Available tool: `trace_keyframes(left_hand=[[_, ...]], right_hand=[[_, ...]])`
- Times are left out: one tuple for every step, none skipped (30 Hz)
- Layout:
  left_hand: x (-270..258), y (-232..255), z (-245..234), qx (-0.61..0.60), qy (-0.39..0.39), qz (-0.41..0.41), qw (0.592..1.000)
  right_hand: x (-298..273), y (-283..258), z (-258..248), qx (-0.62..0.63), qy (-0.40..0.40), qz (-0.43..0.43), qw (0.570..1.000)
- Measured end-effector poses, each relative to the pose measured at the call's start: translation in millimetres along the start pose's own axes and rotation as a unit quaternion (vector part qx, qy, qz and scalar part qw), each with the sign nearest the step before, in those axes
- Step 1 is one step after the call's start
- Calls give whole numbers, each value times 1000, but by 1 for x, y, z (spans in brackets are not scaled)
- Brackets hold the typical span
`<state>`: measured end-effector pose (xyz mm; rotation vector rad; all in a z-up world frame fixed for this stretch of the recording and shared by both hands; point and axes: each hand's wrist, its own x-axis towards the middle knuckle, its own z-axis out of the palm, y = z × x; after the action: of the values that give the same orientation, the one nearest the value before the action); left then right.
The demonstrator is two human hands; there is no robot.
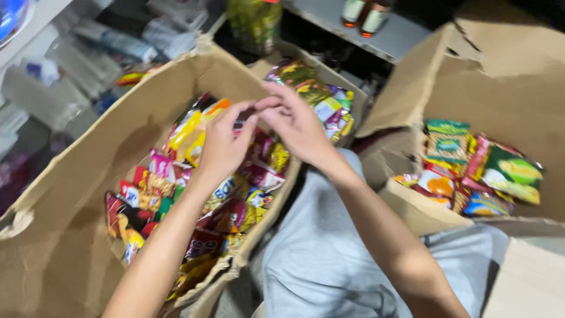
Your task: The person sits on the floor and repeatedly picks up individual snack packets from a large cardboard box, briefly holds them, and places them into a second cardboard box. The person handles various brands of chips and crackers one at a time.
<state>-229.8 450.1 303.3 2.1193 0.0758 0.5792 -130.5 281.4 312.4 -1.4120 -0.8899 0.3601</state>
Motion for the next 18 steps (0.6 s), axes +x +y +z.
trace_keyframes(left_hand=[[8, 29, 8, -2, 3, 28, 1000], [12, 57, 19, -7, 1, 52, 999], [16, 83, 31, -13, 0, 76, 997], [23, 108, 45, -33, -23, 112, 993], [29, 130, 60, -52, -46, 146, 987], [29, 151, 76, -70, -71, 176, 979], [31, 168, 94, -88, -96, 200, 971], [33, 181, 111, -108, -123, 220, 962], [34, 192, 131, -129, -149, 239, 951], [37, 202, 153, -140, -168, 243, 945], [38, 211, 178, -152, -187, 247, 939], [38, 217, 204, -162, -205, 250, 932], [38, 222, 233, -173, -213, 244, 930], [35, 224, 263, -184, -222, 236, 928], [33, 222, 295, -195, -231, 227, 926], [30, 217, 326, -194, -238, 205, 929], [28, 210, 358, -193, -245, 183, 932], [26, 201, 392, -192, -253, 160, 935]], right_hand=[[-11, -15, -20, 39, 37, -21, 998], [-27, -29, -40, 77, 76, -38, 993], [-47, -42, -61, 77, 121, -42, 989], [-65, -53, -83, 75, 163, -49, 982], [-83, -63, -107, 73, 206, -57, 974], [-103, -70, -129, 95, 237, -64, 965], [-123, -75, -152, 115, 268, -71, 954], [-143, -78, -170, 135, 299, -76, 941], [-162, -78, -186, 136, 326, -73, 933], [-175, -75, -206, 137, 347, -76, 925], [-187, -70, -225, 138, 367, -79, 917], [-200, -63, -242, 136, 386, -76, 909], [-212, -54, -259, 134, 404, -72, 902], [-224, -42, -275, 132, 423, -66, 894], [-236, -28, -292, 136, 441, -55, 886], [-245, -12, -308, 142, 456, -42, 878], [-252, 6, -322, 148, 471, -30, 869], [-258, 26, -336, 133, 496, 10, 858]])
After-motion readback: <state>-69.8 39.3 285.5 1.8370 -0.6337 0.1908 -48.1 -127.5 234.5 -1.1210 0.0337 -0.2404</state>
